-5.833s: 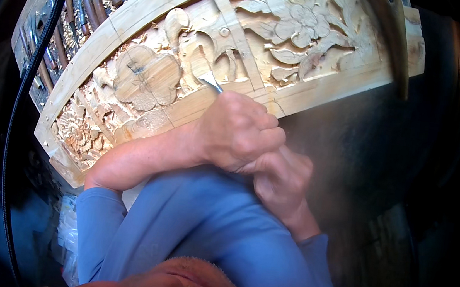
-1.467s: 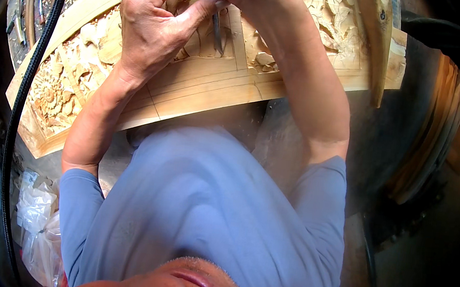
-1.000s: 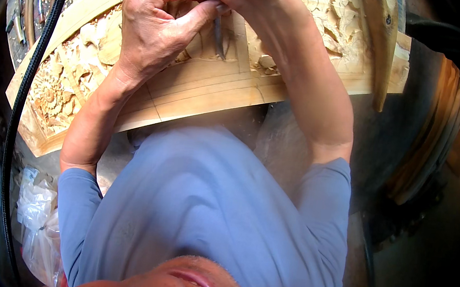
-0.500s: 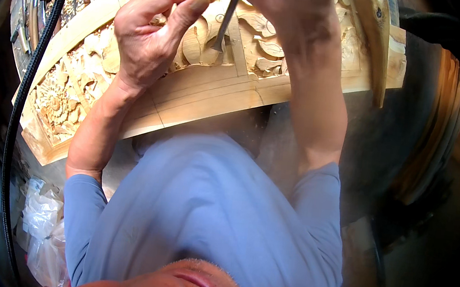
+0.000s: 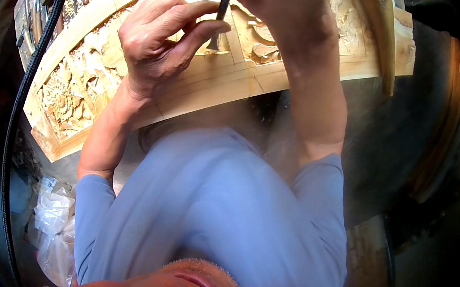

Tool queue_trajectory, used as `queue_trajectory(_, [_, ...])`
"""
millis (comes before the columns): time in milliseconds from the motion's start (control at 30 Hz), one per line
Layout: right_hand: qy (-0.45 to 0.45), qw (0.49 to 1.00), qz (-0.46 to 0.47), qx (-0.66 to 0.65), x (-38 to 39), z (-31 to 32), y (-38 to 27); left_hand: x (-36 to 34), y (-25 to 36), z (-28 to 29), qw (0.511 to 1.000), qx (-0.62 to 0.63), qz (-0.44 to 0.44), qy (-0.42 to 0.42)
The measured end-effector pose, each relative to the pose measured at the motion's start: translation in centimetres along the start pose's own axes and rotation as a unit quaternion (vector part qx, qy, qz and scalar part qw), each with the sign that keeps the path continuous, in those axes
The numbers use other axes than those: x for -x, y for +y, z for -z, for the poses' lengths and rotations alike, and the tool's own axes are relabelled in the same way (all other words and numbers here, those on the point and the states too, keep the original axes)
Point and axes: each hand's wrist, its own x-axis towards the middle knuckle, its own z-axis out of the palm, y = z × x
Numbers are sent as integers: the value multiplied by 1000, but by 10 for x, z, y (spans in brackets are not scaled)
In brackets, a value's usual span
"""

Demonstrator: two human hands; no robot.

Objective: The person carves a floral design into a wooden panel using various chisels and a mallet. They switch between different tools to refine the details of the carving, removing wood shavings as they work.

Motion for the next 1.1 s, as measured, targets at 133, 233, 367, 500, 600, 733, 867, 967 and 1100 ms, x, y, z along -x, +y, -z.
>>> queue_trajectory(133, [37, 999, -12, -11, 3, 2, 4, 1, -3, -3, 1000, 4, -8, 0])
queue_trajectory(233, [39, 999, -3, 6, 3, 2, 5, 3, -4, -4, 1000, 0, -17, 1])
queue_trajectory(367, [53, 998, 11, -21, 2, -2, 7, 2, -4, -3, 1000, -1, -12, -2])
queue_trajectory(500, [76, 996, 34, 27, 3, -7, 9, 0, 0, -4, 1000, 15, 11, 2])
queue_trajectory(600, [100, 994, 28, 14, 3, -13, 12, -1, -2, -6, 1000, 11, 19, 0])
queue_trajectory(733, [166, 986, -20, -11, -9, -31, 17, 1, -6, -7, 1000, 9, 22, 19])
queue_trajectory(867, [190, 965, -129, 129, -23, -52, 23, 5, -1, -2, 994, 45, 89, 46])
queue_trajectory(967, [163, 955, -231, 87, -33, -56, 26, 7, 4, 9, 984, 109, 113, 84])
queue_trajectory(1100, [60, 987, -129, -77, -30, -49, 12, 2, -1, 14, 989, 128, 50, 50])
